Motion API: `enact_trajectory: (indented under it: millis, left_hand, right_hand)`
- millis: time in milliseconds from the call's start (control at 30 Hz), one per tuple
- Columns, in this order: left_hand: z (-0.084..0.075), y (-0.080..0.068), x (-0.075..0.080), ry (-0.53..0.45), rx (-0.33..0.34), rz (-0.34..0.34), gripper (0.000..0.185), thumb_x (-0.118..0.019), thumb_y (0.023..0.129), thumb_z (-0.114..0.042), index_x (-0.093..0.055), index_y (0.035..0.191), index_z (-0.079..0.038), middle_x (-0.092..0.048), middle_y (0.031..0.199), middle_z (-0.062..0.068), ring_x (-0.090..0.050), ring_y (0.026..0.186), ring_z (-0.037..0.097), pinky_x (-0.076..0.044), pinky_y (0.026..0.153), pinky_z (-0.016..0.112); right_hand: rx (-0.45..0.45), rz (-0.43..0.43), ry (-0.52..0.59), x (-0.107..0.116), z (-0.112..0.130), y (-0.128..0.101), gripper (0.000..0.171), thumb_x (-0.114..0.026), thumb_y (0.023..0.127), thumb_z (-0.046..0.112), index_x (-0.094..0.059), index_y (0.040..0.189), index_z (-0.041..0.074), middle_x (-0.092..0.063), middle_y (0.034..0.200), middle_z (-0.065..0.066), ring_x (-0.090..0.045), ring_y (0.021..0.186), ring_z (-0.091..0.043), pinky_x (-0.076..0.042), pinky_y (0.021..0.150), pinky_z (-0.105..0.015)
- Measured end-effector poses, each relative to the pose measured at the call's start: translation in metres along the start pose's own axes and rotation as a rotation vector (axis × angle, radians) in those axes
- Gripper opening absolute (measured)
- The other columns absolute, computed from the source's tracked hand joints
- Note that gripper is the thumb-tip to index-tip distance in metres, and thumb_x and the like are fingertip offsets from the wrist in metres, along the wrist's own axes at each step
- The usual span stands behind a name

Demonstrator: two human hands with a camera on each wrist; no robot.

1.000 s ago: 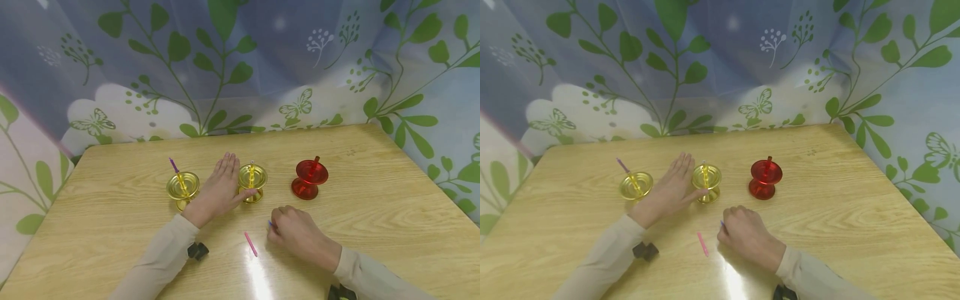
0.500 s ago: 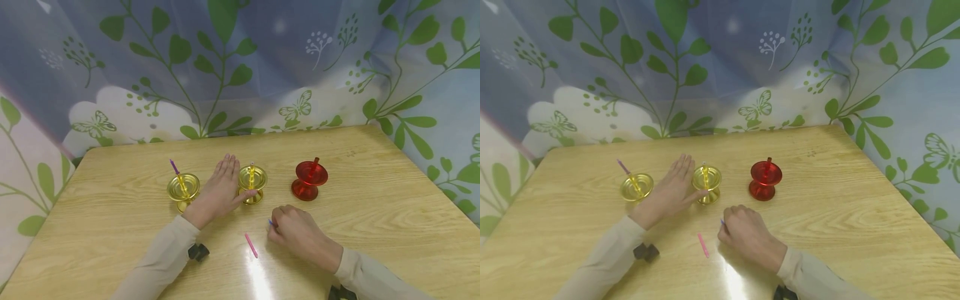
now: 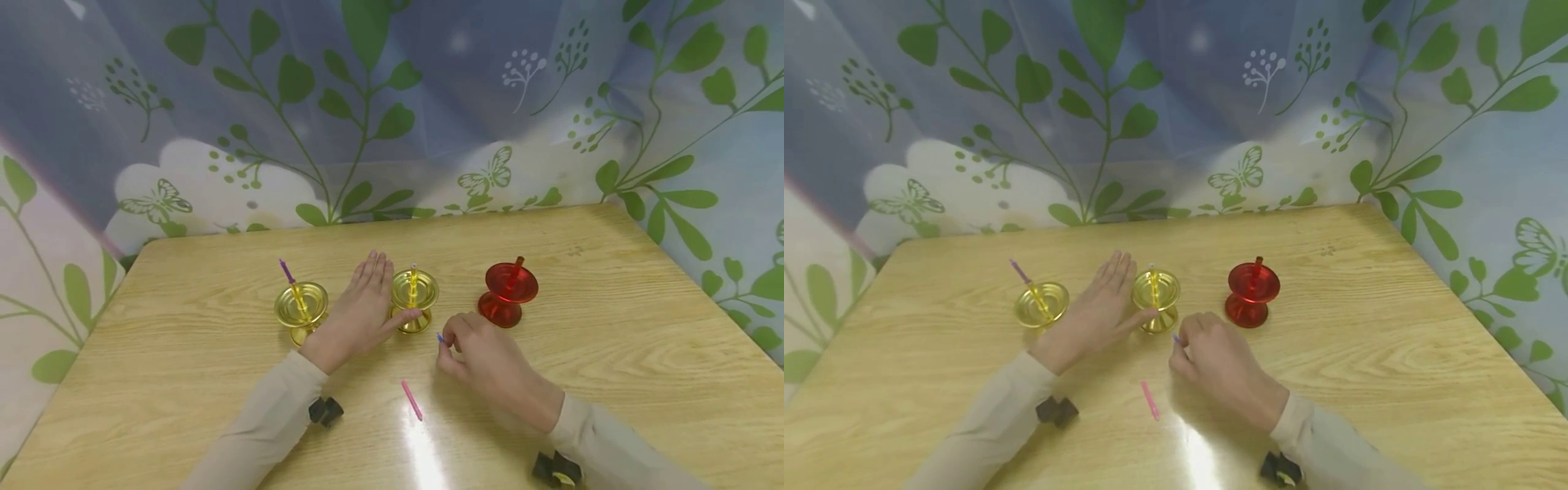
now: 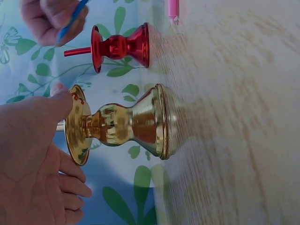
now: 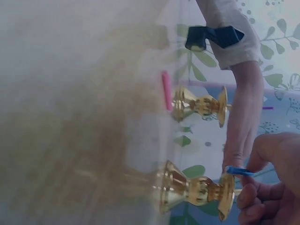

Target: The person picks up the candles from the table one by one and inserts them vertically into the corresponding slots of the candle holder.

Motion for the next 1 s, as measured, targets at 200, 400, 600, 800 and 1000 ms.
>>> enact_trajectory:
  millis: [200, 400, 600, 800, 1000]
  left_hand:
    - [0.0, 0.0, -0.002, 0.005, 0.0, 0.002, 0.09, -0.028, 0.098, -0.063, -0.016, 0.149, 0.011, -0.008, 0.156, 0.027, 0.002, 0.146, 0.035, -0.004, 0.118, 0.042]
    - [0.0, 0.0, -0.002, -0.002, -0.004, 0.012, 0.091, -0.027, 0.097, -0.063, -0.015, 0.149, 0.011, -0.007, 0.156, 0.028, 0.002, 0.146, 0.035, -0.006, 0.118, 0.043]
    - [0.001, 0.0, -0.001, -0.013, 0.001, 0.012, 0.091, -0.028, 0.098, -0.062, -0.014, 0.149, 0.011, -0.006, 0.156, 0.028, 0.003, 0.146, 0.036, -0.006, 0.118, 0.043]
    - [0.001, 0.0, 0.0, -0.03, 0.001, 0.009, 0.09, -0.029, 0.098, -0.062, -0.014, 0.149, 0.01, -0.007, 0.156, 0.029, 0.001, 0.146, 0.036, -0.007, 0.118, 0.043]
    - [0.002, 0.001, -0.001, -0.024, -0.002, 0.004, 0.09, -0.028, 0.098, -0.062, -0.013, 0.149, 0.011, -0.007, 0.156, 0.029, 0.001, 0.146, 0.035, -0.006, 0.118, 0.042]
  right_hand:
    - [-0.009, -0.065, 0.077, 0.011, -0.001, 0.014, 0.006, -0.064, 0.078, 0.006, -0.058, 0.076, 0.007, -0.051, 0.069, -0.001, -0.046, 0.062, -0.009, -0.041, 0.05, -0.019]
    - [0.039, -0.171, 0.211, 0.023, 0.001, 0.035, 0.007, -0.063, 0.081, 0.004, -0.057, 0.078, 0.006, -0.049, 0.07, -0.001, -0.045, 0.064, -0.012, -0.04, 0.053, -0.022]
    - [0.087, -0.258, 0.343, 0.03, -0.004, 0.055, 0.005, -0.061, 0.085, 0.0, -0.058, 0.084, 0.004, -0.053, 0.074, -0.001, -0.048, 0.07, -0.012, -0.041, 0.06, -0.026]
    - [0.048, -0.321, 0.508, 0.029, -0.016, 0.07, 0.002, -0.06, 0.088, -0.001, -0.061, 0.086, 0.0, -0.055, 0.074, -0.003, -0.047, 0.065, -0.015, -0.037, 0.057, -0.023]
    - [0.002, -0.364, 0.622, 0.025, -0.027, 0.082, 0.006, -0.059, 0.089, 0.001, -0.063, 0.089, -0.003, -0.058, 0.075, -0.006, -0.05, 0.067, -0.013, -0.04, 0.058, -0.017]
Point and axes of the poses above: each hand's wrist, its own y-axis towards the middle knuckle, its own x-axis out of the back of the hand, z = x × y, the point moved 7 cm from there along y, towards the middle knuckle
